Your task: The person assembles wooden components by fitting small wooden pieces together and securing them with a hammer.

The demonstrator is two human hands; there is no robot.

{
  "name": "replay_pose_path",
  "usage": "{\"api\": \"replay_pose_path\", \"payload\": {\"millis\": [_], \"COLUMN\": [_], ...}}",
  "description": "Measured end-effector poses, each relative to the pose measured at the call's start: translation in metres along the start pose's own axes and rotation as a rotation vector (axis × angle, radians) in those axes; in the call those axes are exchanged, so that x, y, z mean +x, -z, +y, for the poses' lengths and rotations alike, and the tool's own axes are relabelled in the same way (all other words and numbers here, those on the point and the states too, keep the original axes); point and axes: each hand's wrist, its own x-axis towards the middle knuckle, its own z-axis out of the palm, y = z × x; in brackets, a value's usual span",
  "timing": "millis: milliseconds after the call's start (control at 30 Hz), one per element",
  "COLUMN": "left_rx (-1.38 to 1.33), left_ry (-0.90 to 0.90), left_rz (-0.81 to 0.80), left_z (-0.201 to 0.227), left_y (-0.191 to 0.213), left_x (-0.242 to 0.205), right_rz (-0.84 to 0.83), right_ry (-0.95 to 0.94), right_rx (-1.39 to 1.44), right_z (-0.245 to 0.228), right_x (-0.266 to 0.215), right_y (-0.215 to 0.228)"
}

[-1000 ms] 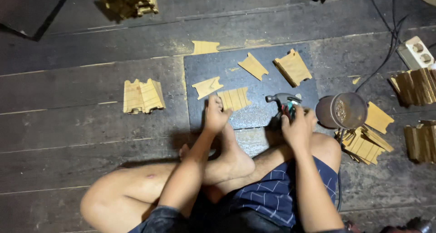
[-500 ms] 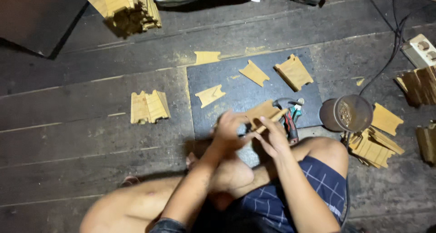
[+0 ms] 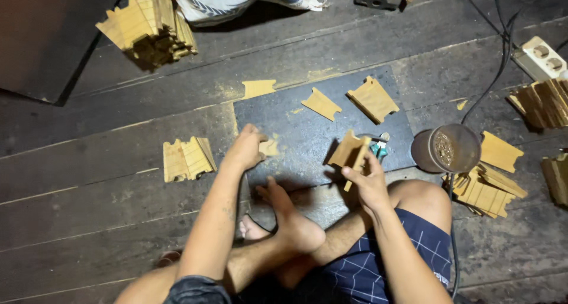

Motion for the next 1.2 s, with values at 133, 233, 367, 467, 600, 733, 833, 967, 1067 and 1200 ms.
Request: {"api": "replay_pose_path", "payload": {"millis": [133,233,367,467,600,733,833,967,1067,1200], "left_rx": [0.450,0.370,0.002,0.065,0.122,-0.103,-0.083,-0.011,-0.050,-0.069], "left_ry": [-0.319,-0.459,-0.573,-0.484,-0.395,-0.314,-0.395,-0.118,-0.035,-0.082], "left_rz": [-0.132,-0.179,-0.259,-0.274,-0.172,-0.033,0.089,-0.091,-0.186,-0.158], "left_z": [0.048,0.085,0.059,0.029,0.018,0.004,-0.009,0.020,0.003,0.004], "left_y": [0.003,-0.009,-0.076,-0.093,-0.085,-0.094,-0.105,-0.075,-0.082,-0.056], "left_x": [-0.018,-0.026,-0.006,-0.006,-0.014,-0.010,-0.016,-0.050,-0.047,-0.043], "right_rz": [-0.114,-0.120,-0.069,-0.015,0.008,-0.084,-0.180,-0.211,-0.190,-0.219], "right_ry": [0.081,0.098,0.080,0.077,0.048,0.059,0.063,0.071,0.064,0.081], "right_rx": [-0.212,-0.192,-0.171,-0.190,-0.172,-0.172,-0.194,-0.318,-0.388,-0.446], "right_z": [0.007,0.023,0.031,0.019,0.018,0.018,0.006,0.008,0.013,0.010], "right_x": [-0.001,0.007,0.007,0.000,0.004,0.002,-0.005,-0.004,0.001,0.001], "right_y": [-0.009,0.000,0.019,0.012,0.016,0.008,-0.007,0.006,0.012,0.002]}}
